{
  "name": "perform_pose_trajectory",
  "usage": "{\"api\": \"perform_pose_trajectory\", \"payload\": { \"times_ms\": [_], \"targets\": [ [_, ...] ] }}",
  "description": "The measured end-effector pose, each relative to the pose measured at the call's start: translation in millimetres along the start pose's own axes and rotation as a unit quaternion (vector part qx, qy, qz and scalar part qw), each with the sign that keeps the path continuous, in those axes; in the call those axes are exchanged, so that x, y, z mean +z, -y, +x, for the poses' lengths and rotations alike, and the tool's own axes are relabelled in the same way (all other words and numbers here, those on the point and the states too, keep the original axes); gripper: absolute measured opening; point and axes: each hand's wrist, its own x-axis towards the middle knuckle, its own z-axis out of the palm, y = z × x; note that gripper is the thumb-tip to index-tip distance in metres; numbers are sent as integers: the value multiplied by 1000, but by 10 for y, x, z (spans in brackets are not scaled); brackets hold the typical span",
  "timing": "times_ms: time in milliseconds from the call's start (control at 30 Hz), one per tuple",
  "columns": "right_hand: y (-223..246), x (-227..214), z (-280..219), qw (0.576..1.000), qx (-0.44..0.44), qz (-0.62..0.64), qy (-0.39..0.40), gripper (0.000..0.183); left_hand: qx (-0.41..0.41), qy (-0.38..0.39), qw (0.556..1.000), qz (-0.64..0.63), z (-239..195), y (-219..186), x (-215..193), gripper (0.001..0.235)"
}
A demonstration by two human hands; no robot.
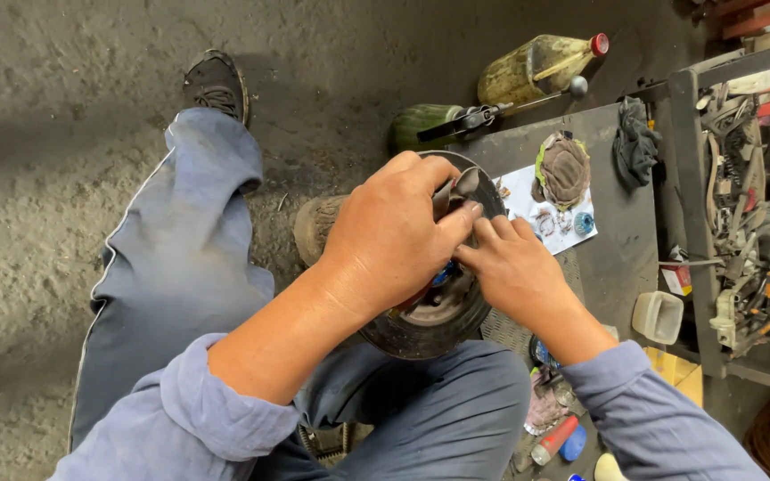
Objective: The person applies blue grease to the inner hub of a brake drum using a small stick. They then place a bearing into the hub and use a hammer to tap it into place. Finally, they apply more grease to the bearing with their finger.
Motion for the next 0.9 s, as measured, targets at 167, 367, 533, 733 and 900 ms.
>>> {"api": "perform_pose_trajectory", "payload": {
  "times_ms": [167,367,533,733,900],
  "targets": [
    [119,-158,-104,994,8,104,43,51,-1,6,1000,-2,2,-3,-8,23],
    [200,-222,-74,994,50,101,-5,53,20,1,1000,1,19,7,44,24],
    [344,-222,-133,990,49,134,18,56,12,7,1000,4,37,-21,57,22],
    [288,-103,-20,999,42,4,7,44,25,-4,999,24,58,8,116,21],
    [271,-239,-98,993,90,-74,-31,52,26,-3,1000,13,63,-33,107,21]
  ]
}}
